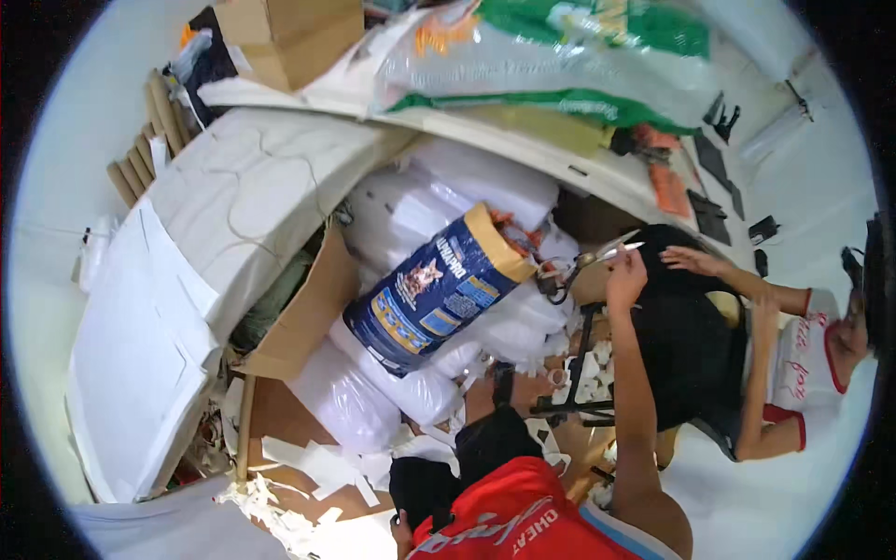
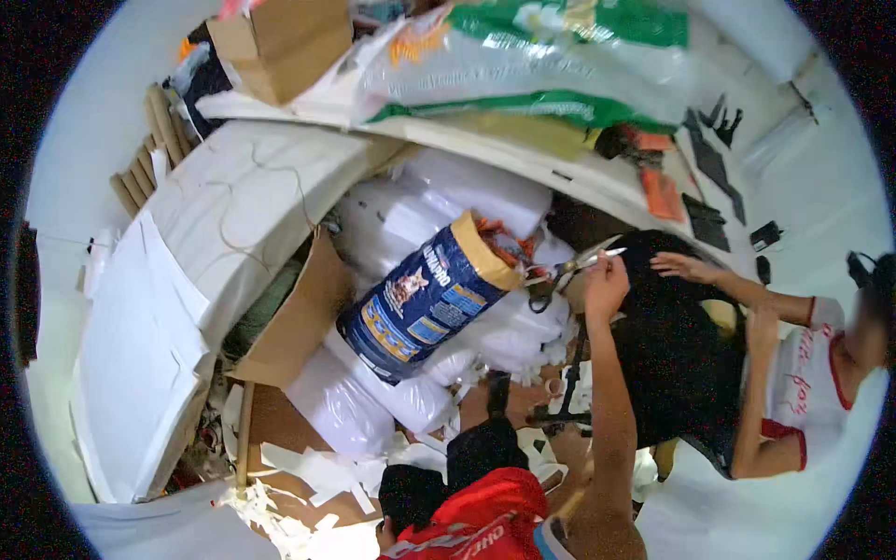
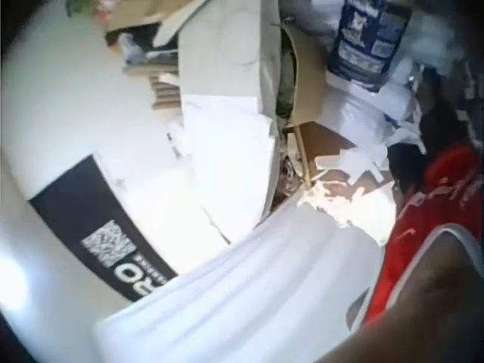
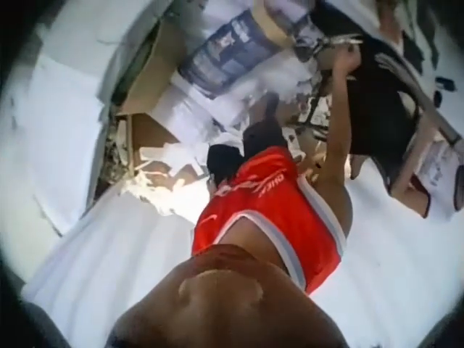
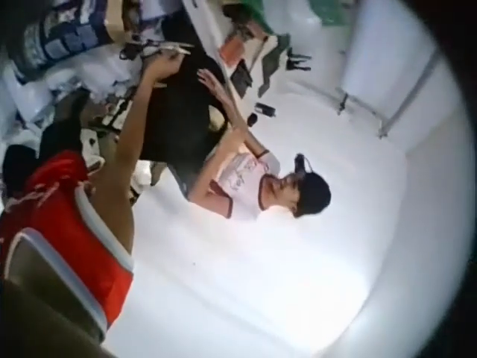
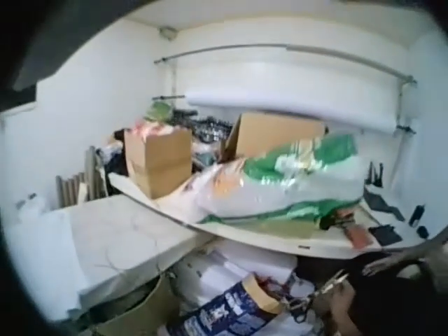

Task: Cutting out garment pattern pieces from stacked fabric using industrial scissors.

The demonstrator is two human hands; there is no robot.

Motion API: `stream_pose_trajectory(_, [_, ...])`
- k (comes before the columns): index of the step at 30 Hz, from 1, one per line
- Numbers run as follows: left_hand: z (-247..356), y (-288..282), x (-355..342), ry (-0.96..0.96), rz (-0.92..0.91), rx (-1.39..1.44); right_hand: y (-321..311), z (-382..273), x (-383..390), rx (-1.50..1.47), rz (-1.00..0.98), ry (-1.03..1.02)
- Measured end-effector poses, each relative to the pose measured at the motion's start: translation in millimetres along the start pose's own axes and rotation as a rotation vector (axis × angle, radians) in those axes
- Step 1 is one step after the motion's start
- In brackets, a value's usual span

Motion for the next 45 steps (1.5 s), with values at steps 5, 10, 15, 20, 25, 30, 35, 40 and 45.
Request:
stream_pose_trajectory(5, [-8.0,-24.1,-2.1,-0.143,-0.291,0.229,-39.4,-104.9,-35.8,0.026,-0.045,-0.047])
stream_pose_trajectory(10, [6.7,-59.3,-12.3,-0.113,-0.201,0.301,-83.9,-149.1,-88.0,0.366,0.029,-0.278])
stream_pose_trajectory(15, [-45.6,-58.6,4.7,-0.122,-0.05,0.493,-97.5,-158.9,-126.4,0.463,0.049,-0.279])
stream_pose_trajectory(20, [-94.0,-34.0,61.1,-0.07,-0.173,0.574,-50.7,-125.3,-140.5,0.194,-0.036,0.177])
stream_pose_trajectory(25, [-83.7,-91.9,69.9,0.012,0.177,-0.199,54.6,-58.1,-110.9,0.255,-0.25,-0.804])
stream_pose_trajectory(30, [-65.4,-247.9,97.1,0.021,0.576,0.321,56.4,-72.2,67.2,0.068,-0.229,-0.79])
stream_pose_trajectory(35, [26.2,-442.7,61.2,0.336,0.821,0.518,164.8,-123.5,385.0,-0.217,-1.058,-0.4])
stream_pose_trajectory(40, [332.9,-564.2,46.0,0.838,0.812,0.027,140.3,-308.4,637.8,-0.375,-1.926,-0.318])
stream_pose_trajectory(45, [428.7,-655.4,-4.0,1.146,0.659,0.449,149.0,-346.7,717.2,-0.449,-1.747,-0.146])
Point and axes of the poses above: each hand's wrist, its own x-axis away from the middle knuckle, its own y-axis out of the palm, z = x × y, the point moved 5 cm from there along -x, towards the middle knuckle, and after that the axes turned 6 degrees about -x, right-handed, at the moved point
